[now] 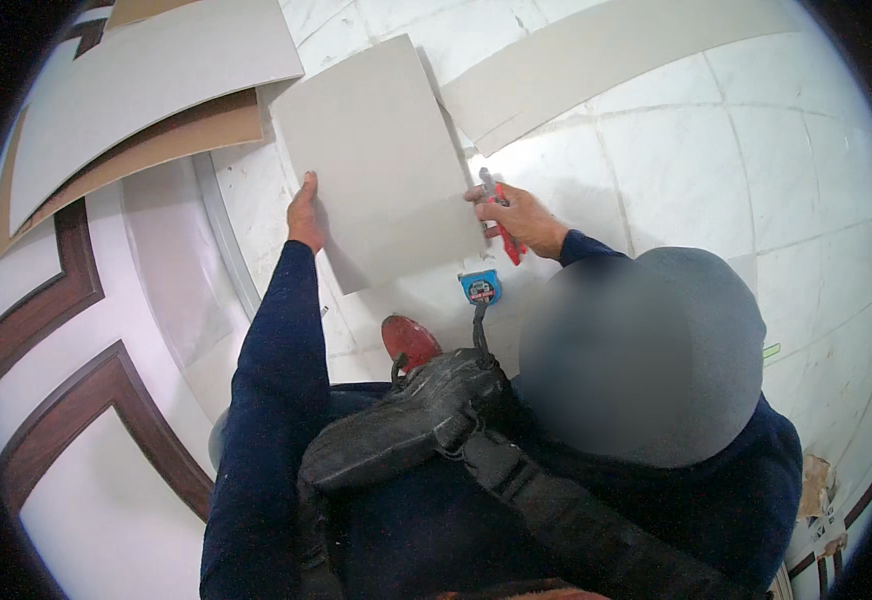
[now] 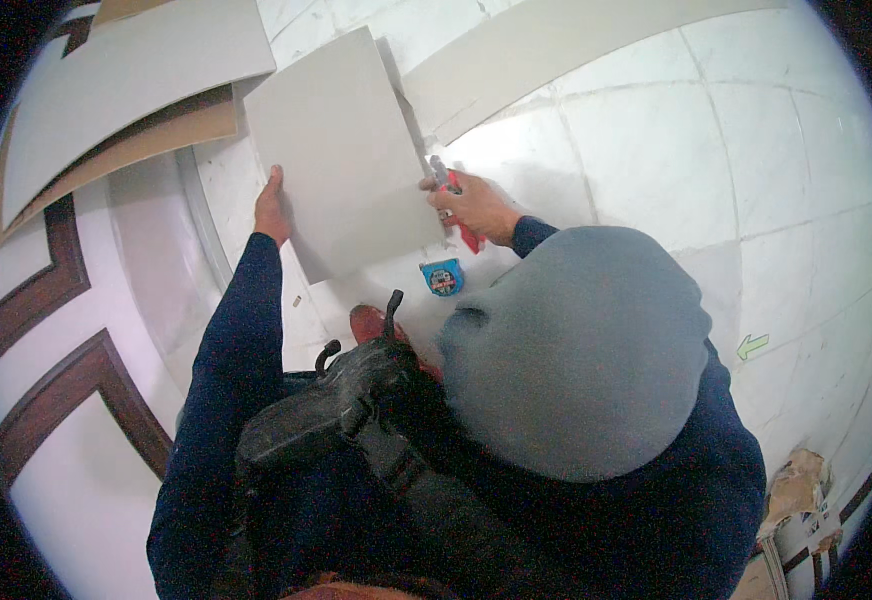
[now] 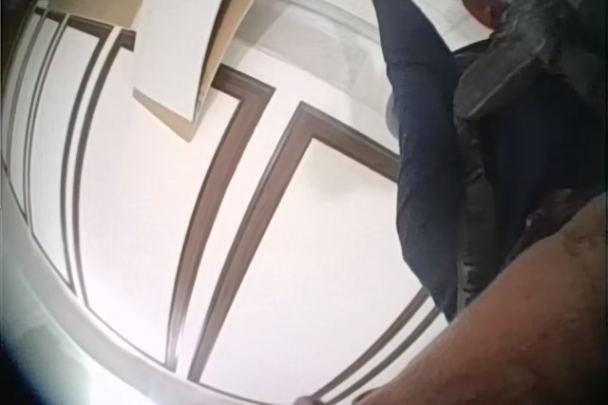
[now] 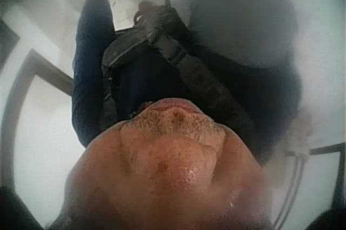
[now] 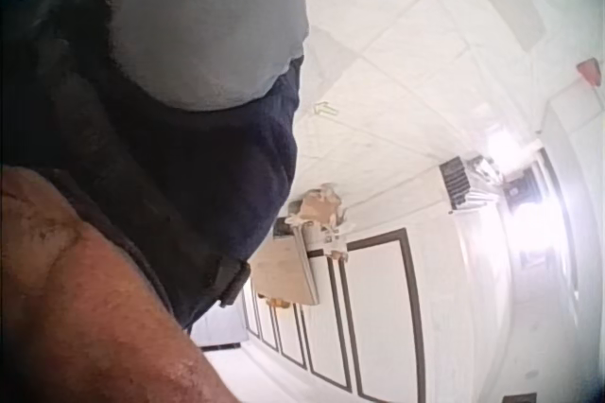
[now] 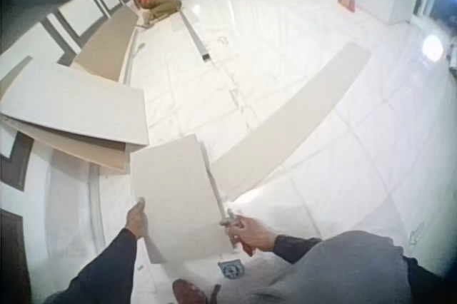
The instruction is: The person cuts and snaps drywall boards using a utility knife, then measures and marks drywall pieces using a measuring tape and utility knife.
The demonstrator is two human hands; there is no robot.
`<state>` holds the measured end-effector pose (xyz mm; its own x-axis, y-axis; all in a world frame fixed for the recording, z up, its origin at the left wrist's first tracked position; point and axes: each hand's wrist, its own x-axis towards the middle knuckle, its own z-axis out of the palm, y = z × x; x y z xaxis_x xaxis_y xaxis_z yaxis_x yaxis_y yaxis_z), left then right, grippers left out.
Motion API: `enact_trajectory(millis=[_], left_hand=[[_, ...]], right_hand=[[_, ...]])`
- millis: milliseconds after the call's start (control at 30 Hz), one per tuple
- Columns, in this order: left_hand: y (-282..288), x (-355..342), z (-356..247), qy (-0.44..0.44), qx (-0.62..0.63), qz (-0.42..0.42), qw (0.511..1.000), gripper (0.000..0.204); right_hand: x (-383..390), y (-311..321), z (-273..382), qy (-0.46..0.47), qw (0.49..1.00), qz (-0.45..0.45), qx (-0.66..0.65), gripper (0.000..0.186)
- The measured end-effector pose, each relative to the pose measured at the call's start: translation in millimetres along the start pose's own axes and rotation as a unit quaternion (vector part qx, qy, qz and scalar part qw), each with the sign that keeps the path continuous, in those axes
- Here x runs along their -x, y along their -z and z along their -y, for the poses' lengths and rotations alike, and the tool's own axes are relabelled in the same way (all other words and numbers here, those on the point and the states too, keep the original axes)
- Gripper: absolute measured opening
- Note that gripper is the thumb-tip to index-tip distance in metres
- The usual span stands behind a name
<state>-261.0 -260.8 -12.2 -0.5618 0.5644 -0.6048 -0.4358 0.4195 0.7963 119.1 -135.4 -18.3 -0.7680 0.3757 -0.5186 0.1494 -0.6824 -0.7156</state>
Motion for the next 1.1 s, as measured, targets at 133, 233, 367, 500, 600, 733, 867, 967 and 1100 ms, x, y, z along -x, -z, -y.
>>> enact_trajectory(millis=[133, 233, 367, 500, 600, 733, 867, 967, 1100], left_hand=[[-39.3, 6.2, 28.0, 0.025, 0.042, -0.022, 0.999, 0.065], [-54.6, 3.5, 52.6, 0.032, 0.031, -0.069, 0.997, 0.066], [-82.9, 18.3, 55.4, -0.025, -0.141, -0.158, 0.977, 0.072], [-85.8, 20.7, 48.0, -0.051, -0.404, -0.144, 0.902, 0.075], [-95.0, 26.3, 35.0, 0.003, -0.411, -0.124, 0.903, 0.077], [-95.5, 22.6, 22.8, 0.023, -0.465, -0.07, 0.882, 0.076], [-101.9, 21.7, 18.1, 0.043, -0.449, -0.075, 0.889, 0.077], [-99.8, 18.0, 14.5, 0.09, -0.45, -0.061, 0.886, 0.078], [-89.9, 13.7, 15.7, 0.111, -0.475, -0.036, 0.872, 0.08]], right_hand=[[24.4, 11.5, 16.1, 0.031, 0.964, -0.134, 0.225, 0.035], [33.2, 15.4, 11.9, 0.073, 0.949, -0.19, 0.241, 0.032], [38.5, 27.5, 4.8, 0.133, 0.891, -0.292, 0.32, 0.029], [37.1, 39.2, 3.1, 0.171, 0.881, -0.3, 0.324, 0.03], [34.7, 44.5, 0.4, 0.178, 0.885, -0.299, 0.311, 0.036], [36.1, 45.5, 3.7, 0.176, 0.88, -0.309, 0.315, 0.036], [37.5, 46.6, 8.2, 0.18, 0.883, -0.305, 0.308, 0.036], [38.8, 47.8, 7.5, 0.178, 0.886, -0.303, 0.304, 0.036], [37.4, 46.7, 8.5, 0.219, 0.846, -0.329, 0.358, 0.035]])
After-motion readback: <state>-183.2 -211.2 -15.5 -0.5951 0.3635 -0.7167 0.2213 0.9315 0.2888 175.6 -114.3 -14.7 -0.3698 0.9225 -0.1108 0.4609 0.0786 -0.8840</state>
